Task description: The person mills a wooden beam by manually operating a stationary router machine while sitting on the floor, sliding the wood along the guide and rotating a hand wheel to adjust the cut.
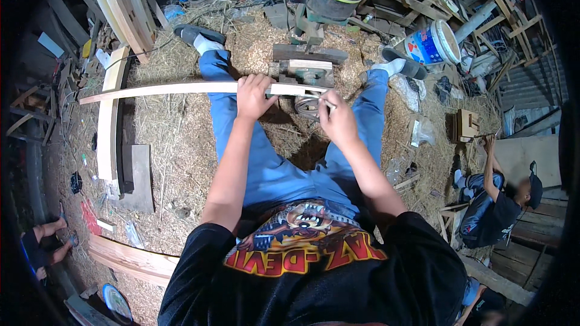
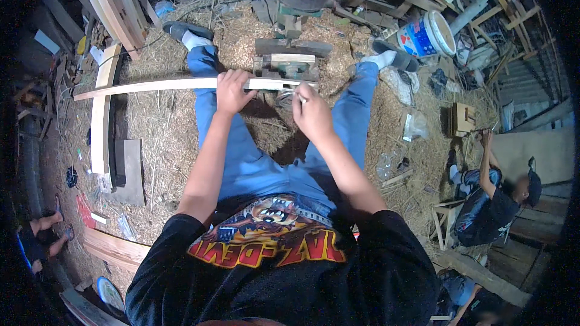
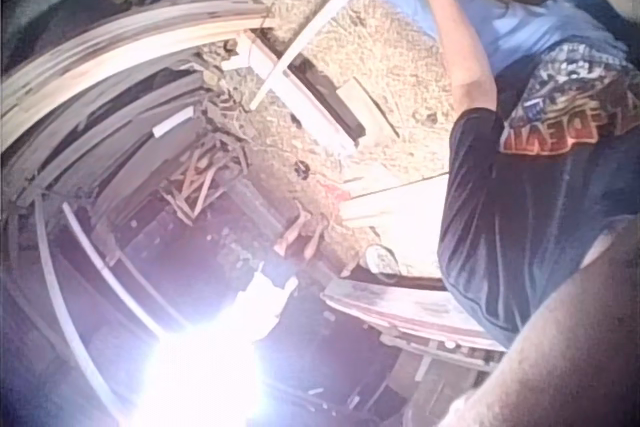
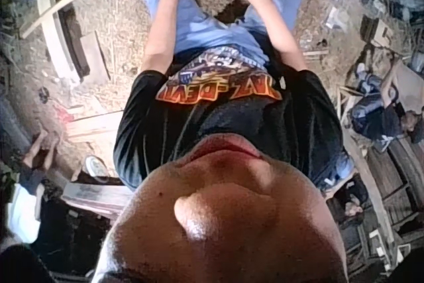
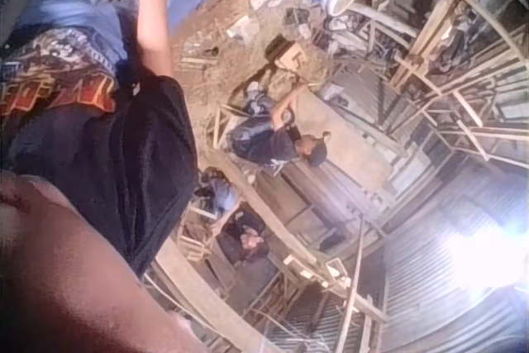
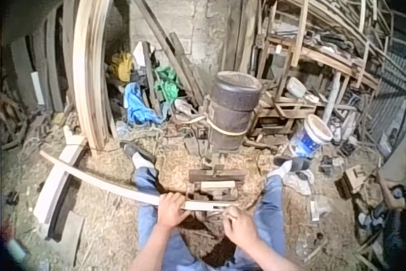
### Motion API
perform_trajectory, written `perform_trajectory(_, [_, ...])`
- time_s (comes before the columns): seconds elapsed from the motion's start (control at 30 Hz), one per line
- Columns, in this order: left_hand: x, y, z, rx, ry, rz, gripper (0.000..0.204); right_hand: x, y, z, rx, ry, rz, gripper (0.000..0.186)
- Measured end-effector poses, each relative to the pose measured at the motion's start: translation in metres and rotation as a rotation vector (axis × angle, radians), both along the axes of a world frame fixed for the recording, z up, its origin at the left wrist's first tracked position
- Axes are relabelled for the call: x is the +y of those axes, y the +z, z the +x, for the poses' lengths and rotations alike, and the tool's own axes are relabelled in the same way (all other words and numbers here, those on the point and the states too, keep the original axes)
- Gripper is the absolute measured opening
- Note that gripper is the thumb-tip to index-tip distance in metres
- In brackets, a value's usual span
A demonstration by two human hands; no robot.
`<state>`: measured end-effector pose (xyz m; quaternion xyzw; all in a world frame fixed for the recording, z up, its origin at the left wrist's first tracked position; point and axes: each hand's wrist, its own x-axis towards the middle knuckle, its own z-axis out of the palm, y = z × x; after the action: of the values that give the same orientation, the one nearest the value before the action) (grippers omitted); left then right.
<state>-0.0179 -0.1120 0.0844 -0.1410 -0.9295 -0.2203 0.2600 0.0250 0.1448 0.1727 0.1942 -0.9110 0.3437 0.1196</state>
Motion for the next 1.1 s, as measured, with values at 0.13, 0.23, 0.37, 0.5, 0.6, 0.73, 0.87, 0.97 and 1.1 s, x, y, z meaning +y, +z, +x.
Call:
perform_trajectory(0.13, [-0.002, -0.002, -0.002, -0.022, 0.007, -0.004, 0.039, 0.003, -0.002, -0.009, -0.028, -0.021, 0.047, 0.012])
perform_trajectory(0.23, [-0.001, -0.001, -0.002, -0.031, 0.006, -0.007, 0.039, 0.001, 0.002, -0.013, -0.102, 0.090, -0.026, 0.012])
perform_trajectory(0.37, [-0.001, 0.000, 0.001, -0.013, 0.013, -0.013, 0.039, 0.008, 0.018, -0.020, -0.163, 0.043, -0.043, 0.013])
perform_trajectory(0.5, [0.004, 0.004, 0.000, 0.005, 0.004, -0.008, 0.039, 0.008, -0.005, -0.015, 0.046, 0.150, 0.006, 0.011])
perform_trajectory(0.6, [-0.002, -0.003, 0.002, -0.007, 0.010, -0.010, 0.041, 0.006, 0.010, -0.004, -0.168, 0.067, -0.138, 0.010])
perform_trajectory(0.73, [0.004, -0.003, 0.005, -0.030, 0.043, -0.025, 0.046, 0.019, 0.004, 0.001, -0.135, 0.034, -0.023, 0.010])
perform_trajectory(0.87, [0.004, -0.016, 0.009, -0.044, 0.071, -0.017, 0.046, 0.015, -0.009, 0.020, -0.138, 0.038, -0.126, 0.011])
perform_trajectory(0.97, [0.002, -0.016, 0.002, -0.057, 0.071, -0.024, 0.048, 0.018, -0.010, 0.017, -0.109, 0.013, -0.100, 0.013])
perform_trajectory(1.1, [0.005, -0.010, 0.005, -0.082, 0.059, -0.014, 0.045, 0.016, -0.008, 0.020, -0.168, 0.121, -0.083, 0.013])
